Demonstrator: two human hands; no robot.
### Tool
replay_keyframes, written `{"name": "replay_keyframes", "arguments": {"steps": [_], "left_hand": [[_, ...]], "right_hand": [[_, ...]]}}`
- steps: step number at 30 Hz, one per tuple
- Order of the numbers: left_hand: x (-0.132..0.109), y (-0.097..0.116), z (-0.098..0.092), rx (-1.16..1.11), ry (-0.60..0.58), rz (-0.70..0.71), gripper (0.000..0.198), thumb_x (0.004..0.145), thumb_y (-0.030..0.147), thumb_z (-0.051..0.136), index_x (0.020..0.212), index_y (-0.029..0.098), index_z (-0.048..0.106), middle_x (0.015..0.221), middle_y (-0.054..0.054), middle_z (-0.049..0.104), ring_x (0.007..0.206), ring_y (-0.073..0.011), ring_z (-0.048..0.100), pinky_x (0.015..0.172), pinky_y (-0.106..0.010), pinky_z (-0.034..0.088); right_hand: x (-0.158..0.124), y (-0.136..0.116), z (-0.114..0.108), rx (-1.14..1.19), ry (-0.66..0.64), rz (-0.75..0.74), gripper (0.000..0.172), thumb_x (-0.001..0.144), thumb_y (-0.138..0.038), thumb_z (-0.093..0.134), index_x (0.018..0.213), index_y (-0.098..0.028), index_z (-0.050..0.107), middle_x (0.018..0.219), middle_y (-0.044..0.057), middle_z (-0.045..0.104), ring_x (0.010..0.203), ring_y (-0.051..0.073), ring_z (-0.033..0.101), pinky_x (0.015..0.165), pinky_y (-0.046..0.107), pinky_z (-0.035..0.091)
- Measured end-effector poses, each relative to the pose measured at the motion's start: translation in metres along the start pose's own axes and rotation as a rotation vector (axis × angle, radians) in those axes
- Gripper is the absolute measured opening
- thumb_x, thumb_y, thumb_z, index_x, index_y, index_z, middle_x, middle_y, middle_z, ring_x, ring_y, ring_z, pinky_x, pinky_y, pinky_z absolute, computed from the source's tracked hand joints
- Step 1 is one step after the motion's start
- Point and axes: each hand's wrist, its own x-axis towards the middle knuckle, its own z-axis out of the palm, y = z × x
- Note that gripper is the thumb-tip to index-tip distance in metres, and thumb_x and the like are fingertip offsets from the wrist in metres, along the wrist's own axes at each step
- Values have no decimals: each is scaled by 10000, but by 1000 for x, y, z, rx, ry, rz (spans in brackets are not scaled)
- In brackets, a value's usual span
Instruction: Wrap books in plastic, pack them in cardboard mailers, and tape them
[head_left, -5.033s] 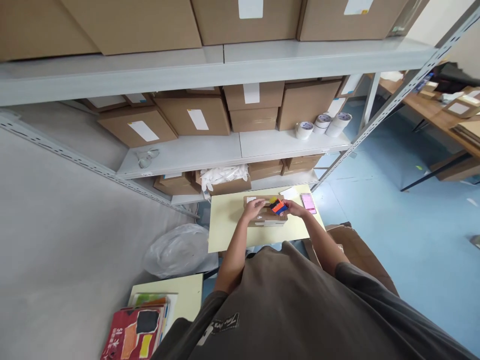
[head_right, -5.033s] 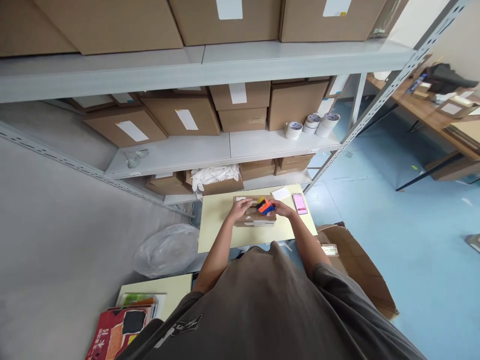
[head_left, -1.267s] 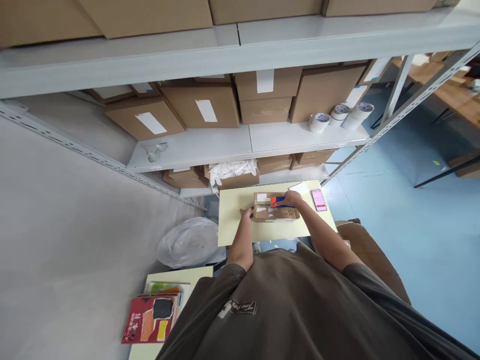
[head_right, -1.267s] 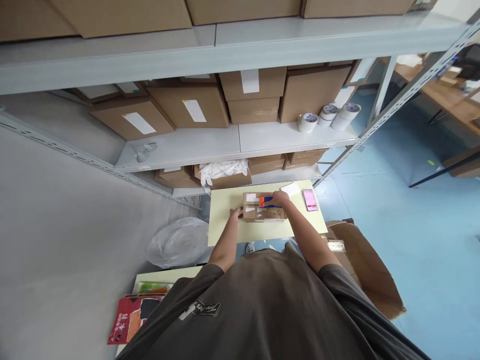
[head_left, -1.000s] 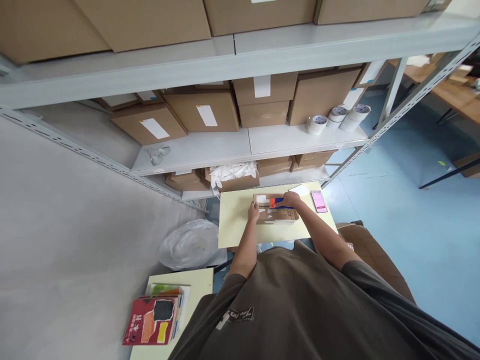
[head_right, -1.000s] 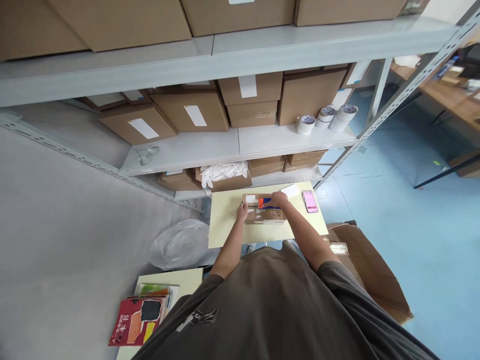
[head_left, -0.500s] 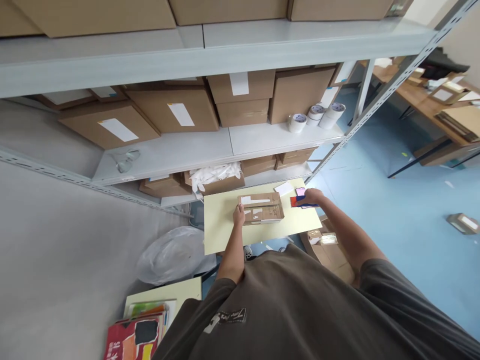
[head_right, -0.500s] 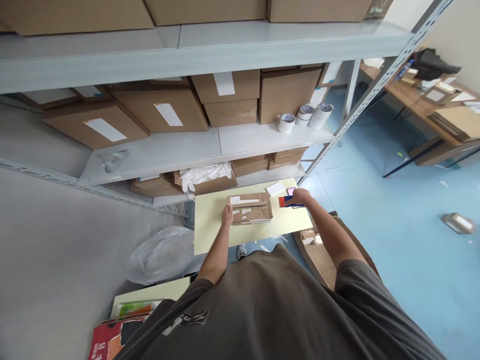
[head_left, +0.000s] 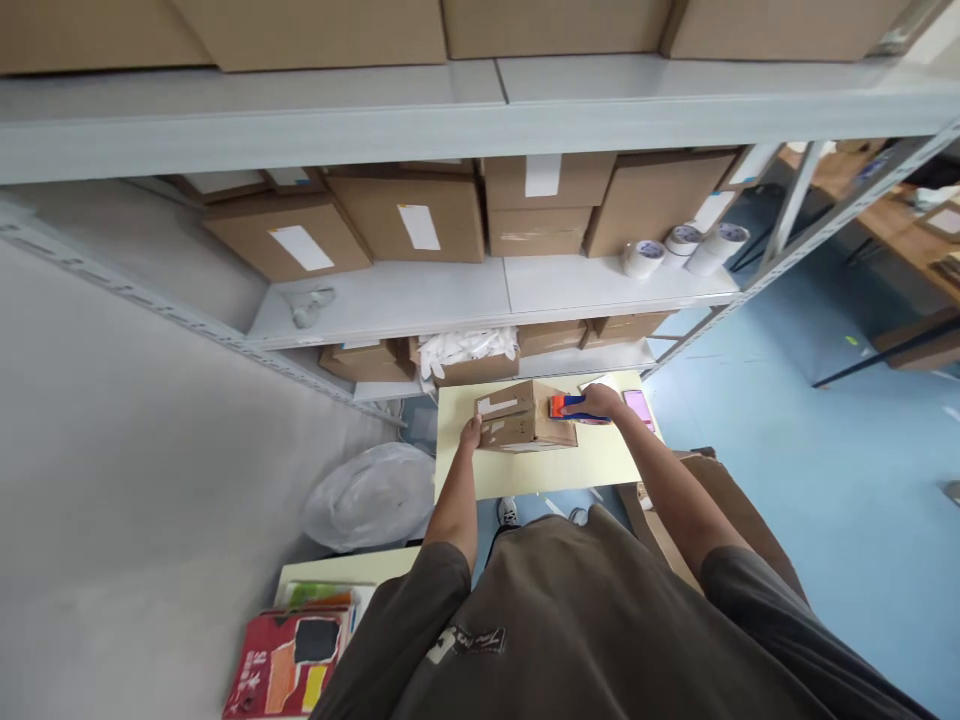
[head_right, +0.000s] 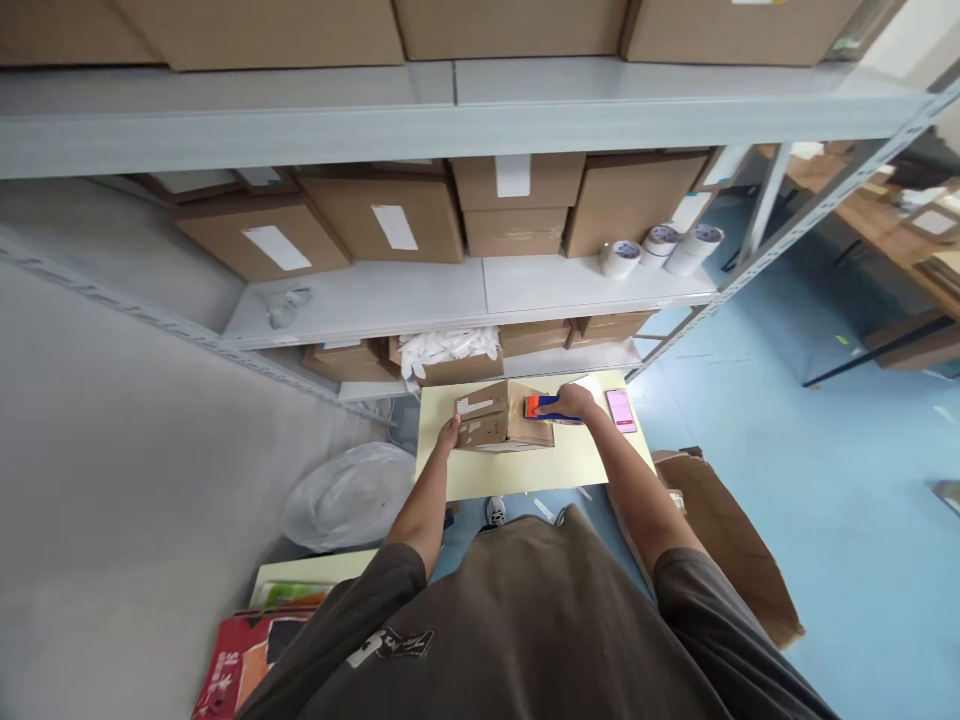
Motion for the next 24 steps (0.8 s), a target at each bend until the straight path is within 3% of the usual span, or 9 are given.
{"name": "replay_keyframes", "arguments": {"steps": [3,6,9,12,14,17,24], "left_hand": [[8,2,-24,55,33,-103,376,956,546,737,935,171,722,914,-144,792,1041,-288,730,968,-366,504],[10,10,-38,47,-6,-78,384,1014,535,649,1097,184,781,1197,-167,808,1214,-306,709,1057,-376,494],[6,17,-38,70,-128,-46,519,1038,594,589,1347,210,753,1336,-149,780,1300,-343,684,1100,-413,486],[-1,21,-26,161,-143,-94,570,1052,579,571,1454,193,692,1302,-159,791,1258,-363,703,1083,-432,495],[-7,21,-11,187,-154,-99,533,1086,536,513,1428,173,700,1276,-164,798,1230,-349,714,1069,-421,503],[-19,23,25,180,-200,-82,511,1119,499,434,1395,166,706,1310,-166,786,1233,-323,718,1061,-400,514],[-55,49,150,240,-336,-38,521,1128,506,390,1416,189,685,1350,-162,774,1276,-309,713,1077,-386,518]], "right_hand": [[5,-59,5,1,7,-24,769,676,-938,761,882,-198,812,899,166,795,851,339,762,679,348,471],[9,-111,10,-17,11,-61,798,679,-913,788,993,-180,821,958,195,800,935,368,770,734,363,506],[12,-151,14,-63,19,-83,797,711,-859,805,1100,-163,809,1055,216,800,1030,384,769,803,372,539],[11,-170,15,-94,38,-79,772,737,-794,832,1165,-153,797,1133,233,789,1095,397,762,859,389,559],[8,-169,12,-109,45,-81,765,721,-768,862,1169,-151,797,1132,234,791,1099,400,763,871,398,571],[-2,-143,1,-152,53,-62,770,673,-746,906,1153,-153,802,1114,223,800,1088,388,769,868,388,587],[-43,-25,-22,-166,45,97,794,682,-768,892,1169,-148,804,1137,207,810,1072,354,781,869,360,594]]}}
